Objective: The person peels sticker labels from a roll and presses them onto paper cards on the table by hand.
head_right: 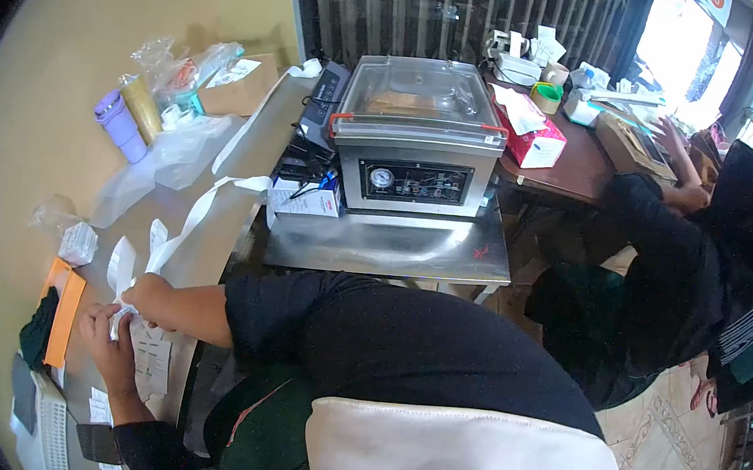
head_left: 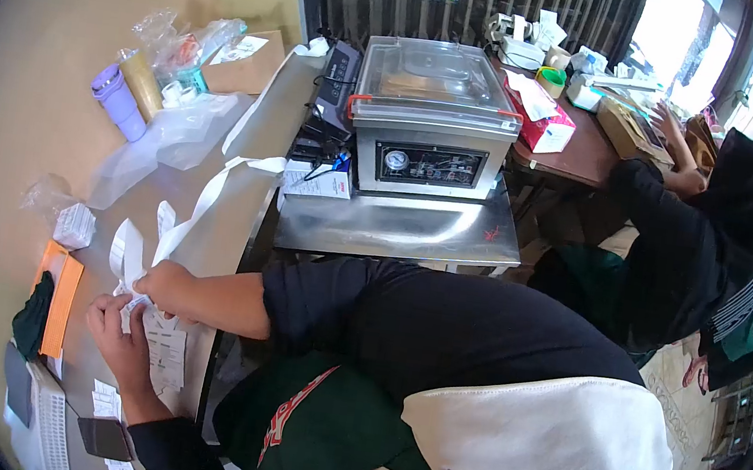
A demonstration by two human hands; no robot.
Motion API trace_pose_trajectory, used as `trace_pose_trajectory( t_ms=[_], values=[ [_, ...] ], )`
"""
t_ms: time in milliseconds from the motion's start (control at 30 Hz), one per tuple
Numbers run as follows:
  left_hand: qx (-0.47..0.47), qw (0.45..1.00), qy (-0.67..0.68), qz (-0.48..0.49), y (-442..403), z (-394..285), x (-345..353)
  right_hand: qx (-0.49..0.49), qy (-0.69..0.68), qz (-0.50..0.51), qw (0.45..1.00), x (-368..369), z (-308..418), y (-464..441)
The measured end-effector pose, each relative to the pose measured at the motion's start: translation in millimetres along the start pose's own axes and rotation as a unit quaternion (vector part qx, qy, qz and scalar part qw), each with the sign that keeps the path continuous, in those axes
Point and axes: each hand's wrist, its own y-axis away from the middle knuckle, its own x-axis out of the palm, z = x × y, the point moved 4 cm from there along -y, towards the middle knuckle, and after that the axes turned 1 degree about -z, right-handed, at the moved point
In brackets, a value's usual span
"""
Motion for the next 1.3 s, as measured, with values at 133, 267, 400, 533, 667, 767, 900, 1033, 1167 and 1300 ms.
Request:
trace_pose_trajectory(
  t_ms=[133, 267, 400, 533, 667, 767, 900, 1033, 1167, 1300],
  values=[
    [0.015, 1.000, 0.013, 0.009, 5, 9, 5, -0.001, 0.037, -0.025, 0.999, -4, 1, 5],
    [0.020, 0.999, 0.020, 0.020, 5, 10, 6, 0.027, 0.043, -0.011, 0.999, -3, -4, 5],
    [0.007, 0.999, 0.013, 0.029, 6, 9, 6, 0.071, 0.035, -0.016, 0.997, -3, 4, 18],
    [0.013, 1.000, -0.003, 0.016, 6, 8, 4, 0.079, -0.012, -0.029, 0.996, 1, -1, 16],
    [0.019, 1.000, -0.009, 0.015, 7, 6, 2, 0.093, -0.038, -0.013, 0.995, 4, -13, 4],
    [0.007, 0.999, -0.027, 0.017, 5, 2, 0, 0.066, 0.009, -0.015, 0.998, 3, -5, 11],
    [-0.002, 0.999, -0.030, 0.011, 4, 5, 0, 0.036, 0.002, -0.050, 0.998, 7, -6, 10],
    [-0.006, 1.000, -0.022, 0.005, 4, 4, -1, 0.018, 0.026, -0.036, 0.999, 8, -4, 8],
    [0.008, 1.000, -0.009, 0.009, 5, 4, 0, 0.010, 0.025, -0.039, 0.999, 8, -8, 2],
    [0.022, 0.999, -0.035, -0.014, 7, 2, 0, 0.047, 0.034, -0.045, 0.997, 6, 3, 13]
  ],
)
